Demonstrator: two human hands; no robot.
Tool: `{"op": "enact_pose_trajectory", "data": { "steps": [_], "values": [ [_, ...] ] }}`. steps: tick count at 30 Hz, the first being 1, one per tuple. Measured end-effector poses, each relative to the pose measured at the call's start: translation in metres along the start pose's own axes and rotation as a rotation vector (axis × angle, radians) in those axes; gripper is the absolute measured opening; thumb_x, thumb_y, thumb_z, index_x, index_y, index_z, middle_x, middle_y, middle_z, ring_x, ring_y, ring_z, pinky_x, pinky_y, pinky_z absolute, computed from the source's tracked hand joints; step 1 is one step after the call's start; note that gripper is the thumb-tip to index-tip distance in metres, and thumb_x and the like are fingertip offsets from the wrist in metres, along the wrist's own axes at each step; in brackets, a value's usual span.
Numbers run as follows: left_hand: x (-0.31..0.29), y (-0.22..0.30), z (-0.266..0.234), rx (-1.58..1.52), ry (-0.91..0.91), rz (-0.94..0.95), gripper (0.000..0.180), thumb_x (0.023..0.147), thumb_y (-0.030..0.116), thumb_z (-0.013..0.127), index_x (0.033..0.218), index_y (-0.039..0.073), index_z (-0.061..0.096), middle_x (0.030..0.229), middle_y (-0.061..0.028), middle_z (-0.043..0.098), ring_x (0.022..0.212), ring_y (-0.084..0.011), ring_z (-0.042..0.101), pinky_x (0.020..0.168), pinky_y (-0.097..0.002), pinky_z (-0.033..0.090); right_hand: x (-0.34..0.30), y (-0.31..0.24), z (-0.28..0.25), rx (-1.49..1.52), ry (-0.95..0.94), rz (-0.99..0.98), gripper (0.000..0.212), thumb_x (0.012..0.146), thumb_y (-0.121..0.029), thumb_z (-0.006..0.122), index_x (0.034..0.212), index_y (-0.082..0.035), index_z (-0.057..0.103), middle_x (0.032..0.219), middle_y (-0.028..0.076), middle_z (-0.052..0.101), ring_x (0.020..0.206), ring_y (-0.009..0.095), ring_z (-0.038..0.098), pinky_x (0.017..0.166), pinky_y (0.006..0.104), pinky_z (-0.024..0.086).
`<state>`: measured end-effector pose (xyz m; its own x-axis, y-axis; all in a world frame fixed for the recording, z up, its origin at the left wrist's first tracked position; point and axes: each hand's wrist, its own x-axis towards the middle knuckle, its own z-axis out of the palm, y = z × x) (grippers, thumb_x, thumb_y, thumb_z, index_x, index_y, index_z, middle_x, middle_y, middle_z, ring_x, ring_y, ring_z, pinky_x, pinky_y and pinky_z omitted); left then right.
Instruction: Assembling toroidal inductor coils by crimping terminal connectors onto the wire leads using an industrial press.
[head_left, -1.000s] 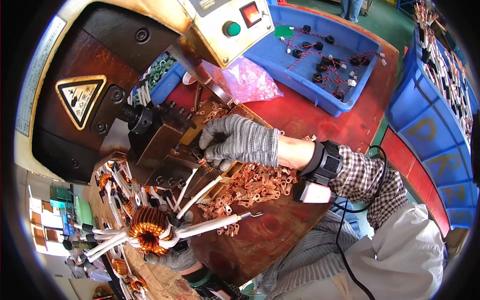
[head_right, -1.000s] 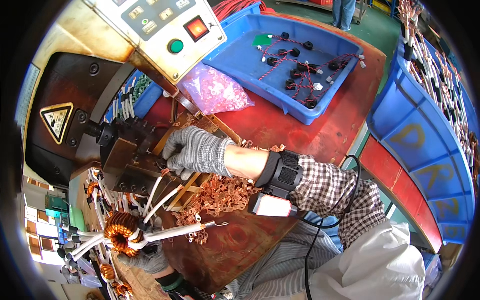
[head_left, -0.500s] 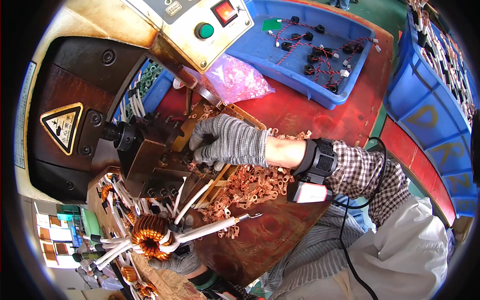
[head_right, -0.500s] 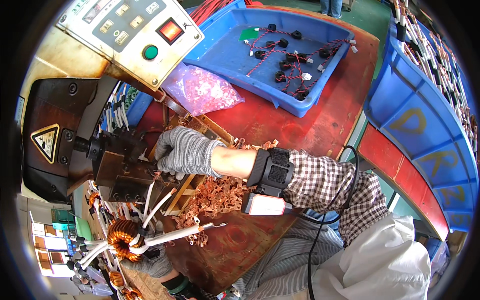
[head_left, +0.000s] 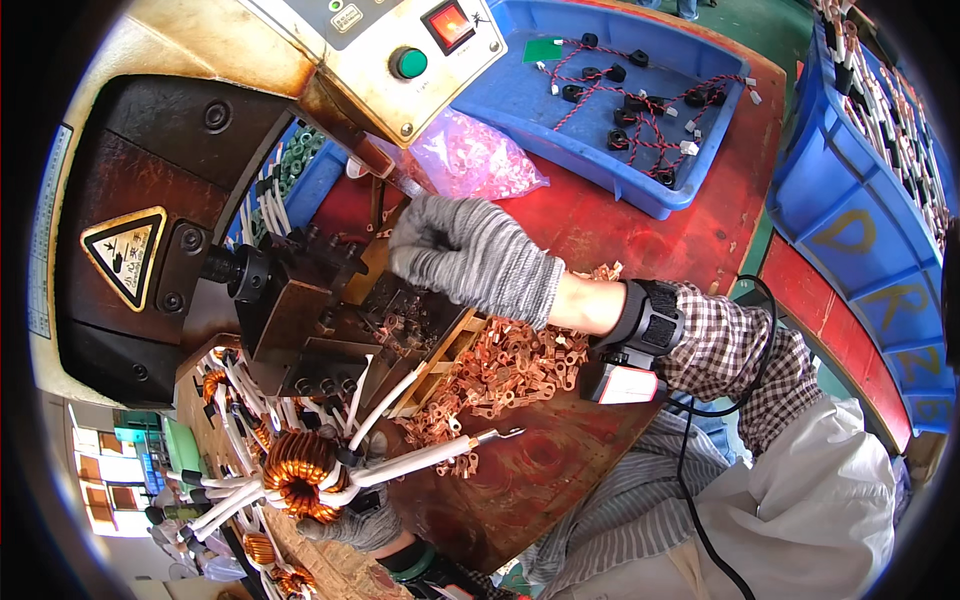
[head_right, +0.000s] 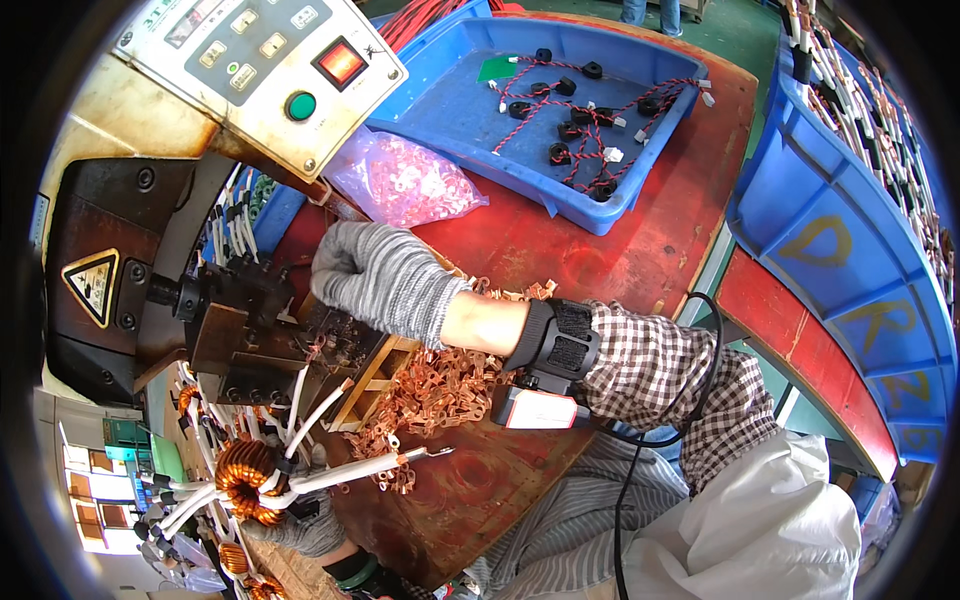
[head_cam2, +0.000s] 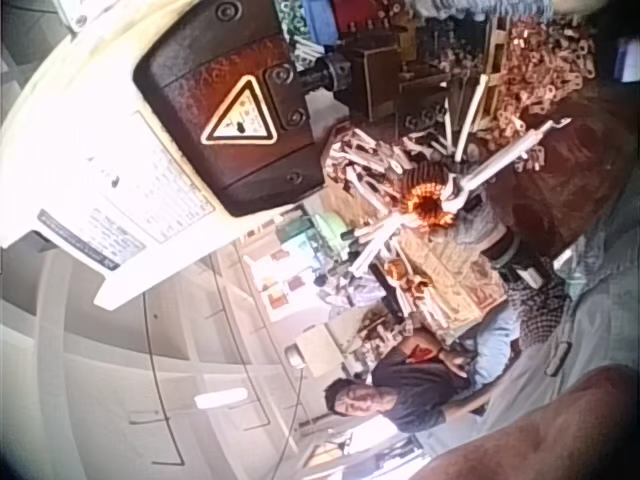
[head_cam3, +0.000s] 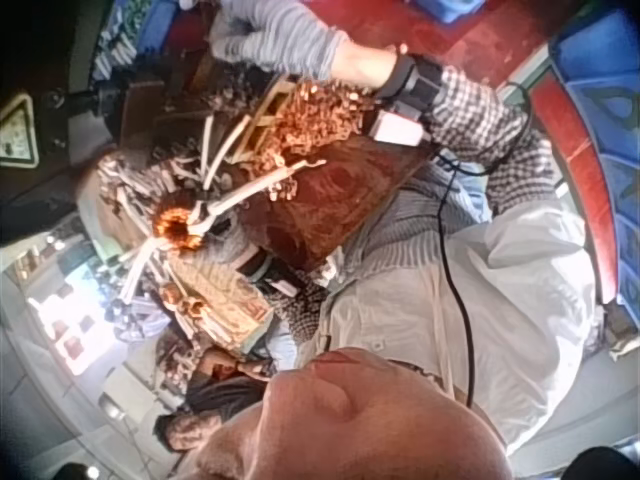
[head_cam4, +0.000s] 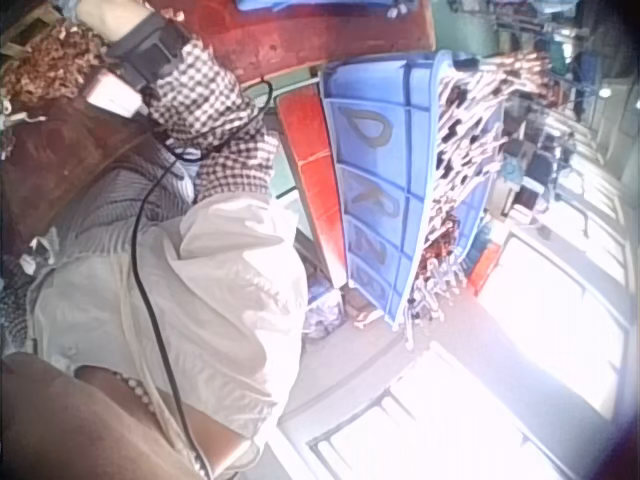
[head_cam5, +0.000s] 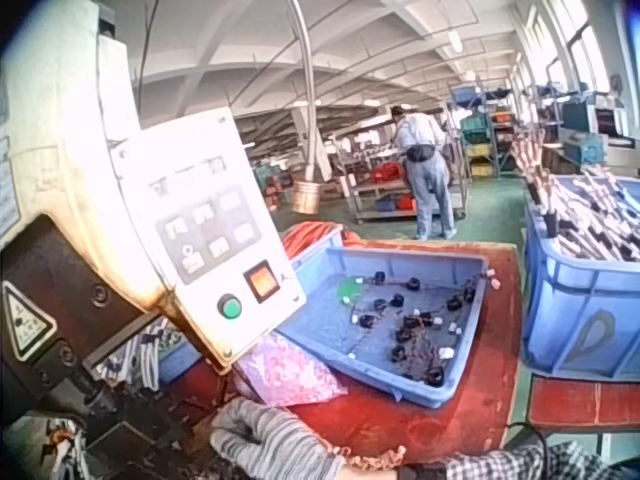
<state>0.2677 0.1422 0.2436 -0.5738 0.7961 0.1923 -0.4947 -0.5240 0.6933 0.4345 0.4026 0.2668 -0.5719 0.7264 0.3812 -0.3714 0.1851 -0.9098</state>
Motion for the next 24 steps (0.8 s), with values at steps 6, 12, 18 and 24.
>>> {"op": "enact_pose_trajectory", "data": {
  "steps": [6,12,18,24],
  "values": [
    [-0.001,0.003,-0.002,0.026,-0.087,-0.002,0.087,0.062,0.059,0.062,0.128,0.011,0.031,0.128,-0.0139,0.037,0.112,-0.0378,0.038,0.096,-0.0623,0.017,-0.005,-0.026,-0.006,0.124,0.152,0.050,0.016,0.081,-0.018,0.058,0.088,-0.005,0.054,0.068,-0.003,0.052,0.056,0.003,0.046,0.049,0.0176,0.038],
    [-0.010,0.000,-0.012,0.050,0.189,0.225,0.085,0.064,0.057,0.063,0.126,0.008,0.033,0.123,-0.0114,0.041,0.105,-0.0253,0.045,0.087,-0.0400,0.041,-0.028,-0.037,-0.003,-0.165,0.152,-0.403,0.013,0.078,-0.016,0.059,0.084,-0.005,0.056,0.071,0.003,0.056,0.062,0.014,0.052,0.058,0.0263,0.043],
    [-0.010,-0.009,-0.005,0.254,0.041,0.394,0.075,0.068,0.047,0.065,0.125,0.009,0.035,0.122,-0.0092,0.043,0.106,-0.0236,0.046,0.092,-0.0398,0.038,-0.059,-0.041,0.037,-0.911,-0.198,-0.866,0.021,0.070,-0.026,0.058,0.081,-0.008,0.059,0.085,0.006,0.055,0.079,0.021,0.053,0.066,0.0330,0.042],
    [-0.004,0.007,0.041,-0.124,0.246,0.155,0.099,0.059,0.074,0.049,0.128,0.006,0.027,0.124,-0.0204,0.037,0.110,-0.0399,0.040,0.079,-0.0571,0.042,-0.064,-0.042,0.044,-0.955,-0.390,-0.923,0.019,0.073,-0.026,0.053,0.078,-0.008,0.056,0.076,0.005,0.052,0.073,0.020,0.053,0.060,0.0329,0.042]
  ]
}}
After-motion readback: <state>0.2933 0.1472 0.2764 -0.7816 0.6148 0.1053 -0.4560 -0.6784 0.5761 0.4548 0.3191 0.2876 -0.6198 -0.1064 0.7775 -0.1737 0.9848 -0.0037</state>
